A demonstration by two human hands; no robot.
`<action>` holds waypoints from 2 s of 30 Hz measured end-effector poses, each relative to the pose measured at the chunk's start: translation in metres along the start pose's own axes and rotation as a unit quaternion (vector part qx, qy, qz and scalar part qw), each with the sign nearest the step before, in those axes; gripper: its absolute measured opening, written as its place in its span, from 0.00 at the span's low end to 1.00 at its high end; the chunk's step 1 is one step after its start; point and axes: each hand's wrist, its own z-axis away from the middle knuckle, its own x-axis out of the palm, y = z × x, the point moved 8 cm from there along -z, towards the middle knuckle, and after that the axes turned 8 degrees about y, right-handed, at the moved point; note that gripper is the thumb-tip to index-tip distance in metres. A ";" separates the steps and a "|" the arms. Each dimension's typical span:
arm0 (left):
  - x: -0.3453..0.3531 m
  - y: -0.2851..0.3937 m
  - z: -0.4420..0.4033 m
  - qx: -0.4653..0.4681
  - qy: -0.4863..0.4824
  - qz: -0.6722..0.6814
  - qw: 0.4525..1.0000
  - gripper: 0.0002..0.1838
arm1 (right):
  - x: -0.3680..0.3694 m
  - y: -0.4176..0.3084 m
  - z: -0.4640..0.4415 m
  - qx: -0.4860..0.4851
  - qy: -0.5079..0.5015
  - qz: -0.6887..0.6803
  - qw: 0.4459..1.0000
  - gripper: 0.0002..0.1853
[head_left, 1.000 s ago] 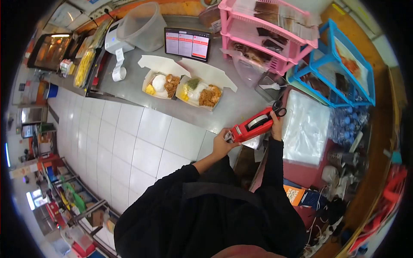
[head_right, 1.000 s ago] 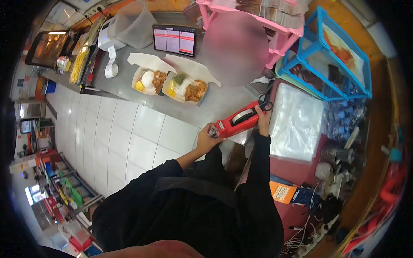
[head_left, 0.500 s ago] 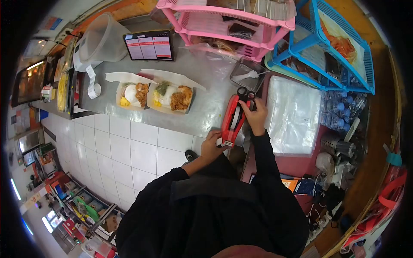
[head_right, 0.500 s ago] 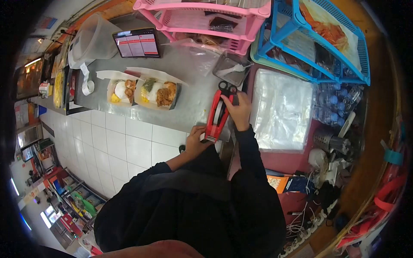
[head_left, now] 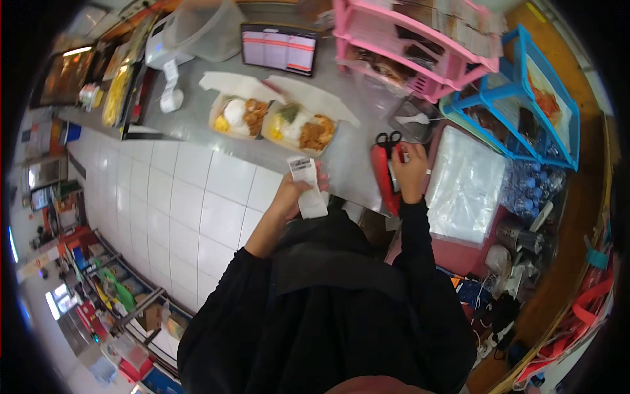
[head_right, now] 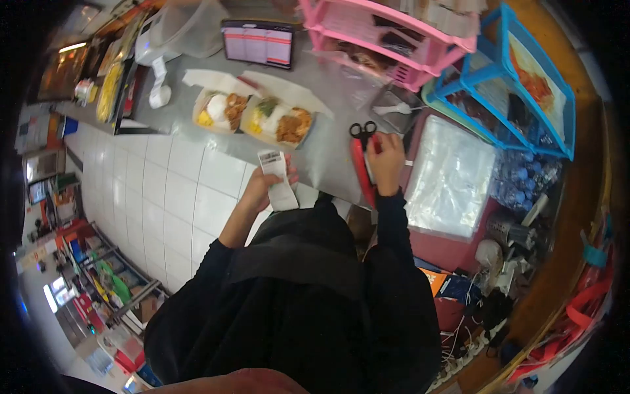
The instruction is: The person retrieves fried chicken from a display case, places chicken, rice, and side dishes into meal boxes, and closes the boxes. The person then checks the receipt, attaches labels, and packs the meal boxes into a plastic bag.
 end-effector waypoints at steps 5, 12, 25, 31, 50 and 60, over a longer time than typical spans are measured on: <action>-0.015 0.068 0.031 0.150 0.027 -0.114 0.982 0.31 | -0.004 -0.024 -0.009 0.025 -0.013 -0.005 1.000 0.10; -0.023 0.144 0.059 0.301 0.020 -0.151 0.941 0.43 | -0.001 -0.037 0.005 0.121 0.065 -0.019 0.990 0.11; -0.063 0.291 0.069 0.287 -0.230 -0.140 0.919 0.19 | -0.026 -0.116 0.015 0.137 0.316 -0.081 0.935 0.13; -0.065 0.313 0.072 0.267 -0.243 -0.172 0.917 0.23 | -0.004 -0.187 0.001 0.240 0.303 -0.524 0.759 0.19; -0.025 0.312 0.100 0.452 -0.167 -0.325 0.814 0.29 | 0.027 -0.444 -0.053 -0.183 -0.021 -0.285 0.940 0.06; -0.009 0.297 0.099 0.464 -0.163 -0.368 0.789 0.30 | 0.021 -0.408 -0.052 -0.126 -0.064 -0.280 0.950 0.04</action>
